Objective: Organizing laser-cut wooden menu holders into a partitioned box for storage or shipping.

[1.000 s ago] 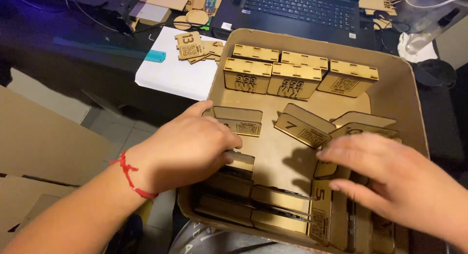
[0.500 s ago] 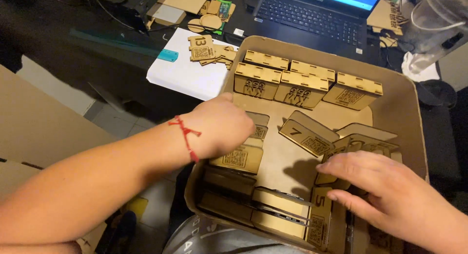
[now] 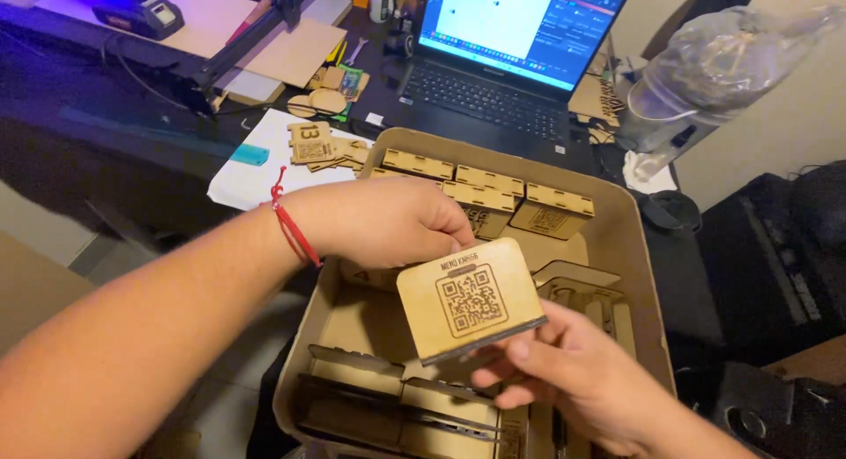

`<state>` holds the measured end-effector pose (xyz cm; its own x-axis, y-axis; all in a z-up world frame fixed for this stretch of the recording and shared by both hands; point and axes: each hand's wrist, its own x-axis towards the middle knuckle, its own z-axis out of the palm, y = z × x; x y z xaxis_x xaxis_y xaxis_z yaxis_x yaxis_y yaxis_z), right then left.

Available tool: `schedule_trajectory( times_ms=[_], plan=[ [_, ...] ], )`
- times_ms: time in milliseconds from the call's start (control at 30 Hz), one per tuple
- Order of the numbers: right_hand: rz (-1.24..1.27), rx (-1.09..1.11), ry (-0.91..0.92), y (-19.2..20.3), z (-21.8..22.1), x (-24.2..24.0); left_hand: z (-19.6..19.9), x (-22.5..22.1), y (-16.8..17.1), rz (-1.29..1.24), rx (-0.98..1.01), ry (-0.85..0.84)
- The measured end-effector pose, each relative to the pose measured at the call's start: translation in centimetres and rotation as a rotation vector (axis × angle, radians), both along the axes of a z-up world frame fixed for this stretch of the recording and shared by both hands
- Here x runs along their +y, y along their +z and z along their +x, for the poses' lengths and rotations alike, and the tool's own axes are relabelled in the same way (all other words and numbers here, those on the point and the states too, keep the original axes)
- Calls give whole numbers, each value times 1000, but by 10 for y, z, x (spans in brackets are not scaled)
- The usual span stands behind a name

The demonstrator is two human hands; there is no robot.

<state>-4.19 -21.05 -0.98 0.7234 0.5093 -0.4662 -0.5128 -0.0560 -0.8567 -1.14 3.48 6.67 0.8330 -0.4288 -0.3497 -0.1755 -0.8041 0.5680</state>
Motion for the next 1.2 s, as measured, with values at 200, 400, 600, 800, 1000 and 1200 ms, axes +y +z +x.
schedule_trajectory(
  times_ms=[200,400,600,800,1000,1200],
  plan=[
    [196,132,-39,-7,-8,7,0,-7,-10,-113,-8,175],
    [359,108,-62,-16,-8,-3,-9,-10,-16,-314,17,296],
    [-99,-596,-203,-13,-3,-9,-36,-9,-25,-538,-601,108],
    [-156,-1731,306,-18,21,-81,-65,3,-63,-294,-1516,-227],
    [-138,-2221,289,-3,24,-65,-65,1,-63,-376,-1550,-194],
    [-251,-1402,-72,6,4,-31,-57,-9,-62,-383,-1002,83]
  ],
)
